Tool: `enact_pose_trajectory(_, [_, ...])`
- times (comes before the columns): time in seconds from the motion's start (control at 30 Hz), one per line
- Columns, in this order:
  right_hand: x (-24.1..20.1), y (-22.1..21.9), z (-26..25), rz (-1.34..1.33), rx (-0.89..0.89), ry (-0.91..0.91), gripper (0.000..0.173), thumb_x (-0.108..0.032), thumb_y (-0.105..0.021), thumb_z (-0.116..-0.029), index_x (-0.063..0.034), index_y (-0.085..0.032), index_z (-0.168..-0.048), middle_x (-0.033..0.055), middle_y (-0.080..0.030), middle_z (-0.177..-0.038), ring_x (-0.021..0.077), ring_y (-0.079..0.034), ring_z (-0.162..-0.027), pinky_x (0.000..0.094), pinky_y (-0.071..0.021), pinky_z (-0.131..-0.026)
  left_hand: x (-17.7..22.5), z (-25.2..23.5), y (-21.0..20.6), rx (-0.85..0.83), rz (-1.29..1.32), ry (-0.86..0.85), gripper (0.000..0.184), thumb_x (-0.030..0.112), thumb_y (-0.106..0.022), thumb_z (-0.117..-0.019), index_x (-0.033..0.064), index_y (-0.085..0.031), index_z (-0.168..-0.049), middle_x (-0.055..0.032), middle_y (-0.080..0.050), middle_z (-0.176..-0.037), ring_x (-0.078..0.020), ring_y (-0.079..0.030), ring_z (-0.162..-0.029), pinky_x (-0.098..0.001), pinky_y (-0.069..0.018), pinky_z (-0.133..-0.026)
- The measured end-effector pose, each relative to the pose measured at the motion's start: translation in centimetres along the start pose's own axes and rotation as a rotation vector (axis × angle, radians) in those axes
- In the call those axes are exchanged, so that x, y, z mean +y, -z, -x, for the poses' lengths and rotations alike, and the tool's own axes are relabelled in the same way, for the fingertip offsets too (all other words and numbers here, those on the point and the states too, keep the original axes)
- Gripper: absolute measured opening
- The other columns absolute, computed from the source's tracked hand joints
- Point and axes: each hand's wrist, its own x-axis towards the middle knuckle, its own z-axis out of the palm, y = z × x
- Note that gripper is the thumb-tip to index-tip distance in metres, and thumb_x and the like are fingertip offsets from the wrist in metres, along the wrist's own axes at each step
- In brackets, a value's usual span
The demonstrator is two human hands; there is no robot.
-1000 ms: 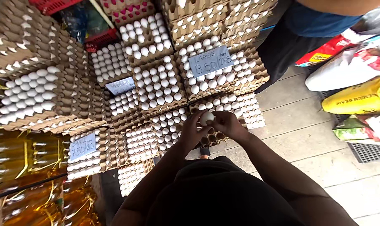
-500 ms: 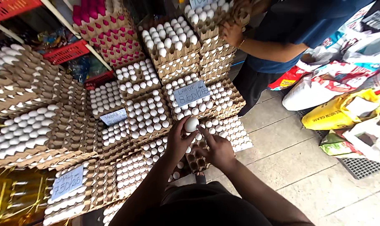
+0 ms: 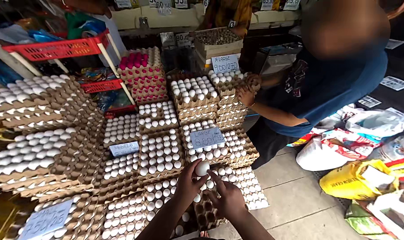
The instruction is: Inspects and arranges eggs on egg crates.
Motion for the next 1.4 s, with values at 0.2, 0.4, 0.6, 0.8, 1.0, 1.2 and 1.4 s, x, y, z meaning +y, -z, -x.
enact_pose_trajectory(0.2, [-1.2, -0.6, -0.8, -0.102, -0.054, 0.025, 0.063, -0.055, -0.057, -0.0977, -0.003, -0.066, -0.131, 0.0002, -0.056, -0.057, 0.0165, -0.053, -0.044, 0.0352, -0.0486, -0.042, -0.2, 1.5, 3.3, 0.046, 0.127, 0.109, 0.065, 0.011, -0.079, -0.0887, -0.0007, -0.05, -0.145, -0.0169, -0.058, -0.14, -0.0166, -0.068, -0.116, -0.0295, -0.0589, -0.097])
enact_pose_trajectory(0.4, [-1.3, -1.7, -0.3, -0.168, -0.251, -0.084, 0.051, -0.04, -0.06, -0.0998, -0.0027, -0.067, -0.134, 0.0073, -0.064, -0.063, 0.0258, -0.062, -0.049, 0.0479, -0.055, -0.049, -0.1, 4.3, 9.2, 0.123, 0.313, 0.232, 0.064, 0.005, -0.07, -0.0921, -0.0033, -0.041, -0.148, -0.0146, -0.061, -0.136, -0.0161, -0.065, -0.117, -0.0323, -0.0565, -0.099])
enact_pose_trajectory(0.6, [-2.9, -4.2, 2.5, -0.182, -0.531, -0.184, 0.046, -0.037, -0.054, -0.1045, -0.0082, -0.066, -0.137, 0.0146, -0.067, -0.068, 0.0359, -0.065, -0.057, 0.0587, -0.0541, -0.057, -0.7, 9.0, 15.0, 0.208, 0.598, 0.339, 0.052, 0.005, -0.056, -0.0999, 0.002, -0.04, -0.149, -0.015, -0.062, -0.131, -0.0223, -0.067, -0.111, -0.038, -0.0553, -0.102])
enact_pose_trajectory(0.8, [-4.2, -6.8, 3.2, -0.065, -1.241, -0.248, 0.047, -0.046, -0.044, -0.109, -0.0171, -0.06, -0.143, 0.0215, -0.074, -0.111, 0.0445, -0.071, -0.104, 0.067, -0.0534, -0.088, -2.4, 12.5, 18.4, 0.226, 0.592, 0.43, 0.051, 0.024, -0.06, -0.0986, 0.0093, -0.044, -0.145, -0.0083, -0.065, -0.121, -0.0174, -0.068, -0.1, -0.0349, -0.0577, -0.091])
enact_pose_trajectory(1.0, [-3.5, -9.9, 6.5, 0.006, -1.563, -0.251, 0.044, -0.046, -0.047, -0.1074, -0.0143, -0.067, -0.131, 0.0187, -0.071, -0.125, 0.0413, -0.066, -0.119, 0.0678, -0.0497, -0.097, -4.1, 14.0, 19.2, 0.239, 0.641, 0.486, 0.054, 0.021, -0.067, -0.095, 0.007, -0.045, -0.143, -0.0118, -0.064, -0.127, -0.0183, -0.068, -0.1, -0.0326, -0.0572, -0.091])
enact_pose_trajectory(1.2, [-3.7, -10.9, 7.3, -0.01, -1.617, -0.32, 0.049, -0.047, -0.046, -0.1083, -0.0097, -0.063, -0.136, 0.0238, -0.067, -0.13, 0.0464, -0.062, -0.124, 0.0706, -0.0462, -0.1, -6.5, 15.0, 19.7, 0.206, 0.594, 0.439, 0.066, 0.024, -0.08, -0.0864, 0.0115, -0.051, -0.144, -0.0056, -0.067, -0.125, -0.017, -0.069, -0.102, -0.0354, -0.0592, -0.091])
enact_pose_trajectory(1.4, [-1.5, -11.0, 10.1, 0.006, -1.627, -0.503, 0.047, -0.043, -0.05, -0.1068, -0.0118, -0.062, -0.141, 0.0249, -0.062, -0.138, 0.0477, -0.058, -0.129, 0.0735, -0.0436, -0.102, -8.1, 16.3, 20.3, 0.22, 0.363, 0.585, 0.07, 0.011, -0.075, -0.0855, 0.0045, -0.044, -0.148, -0.0091, -0.065, -0.125, -0.017, -0.068, -0.104, -0.0357, -0.0597, -0.091])
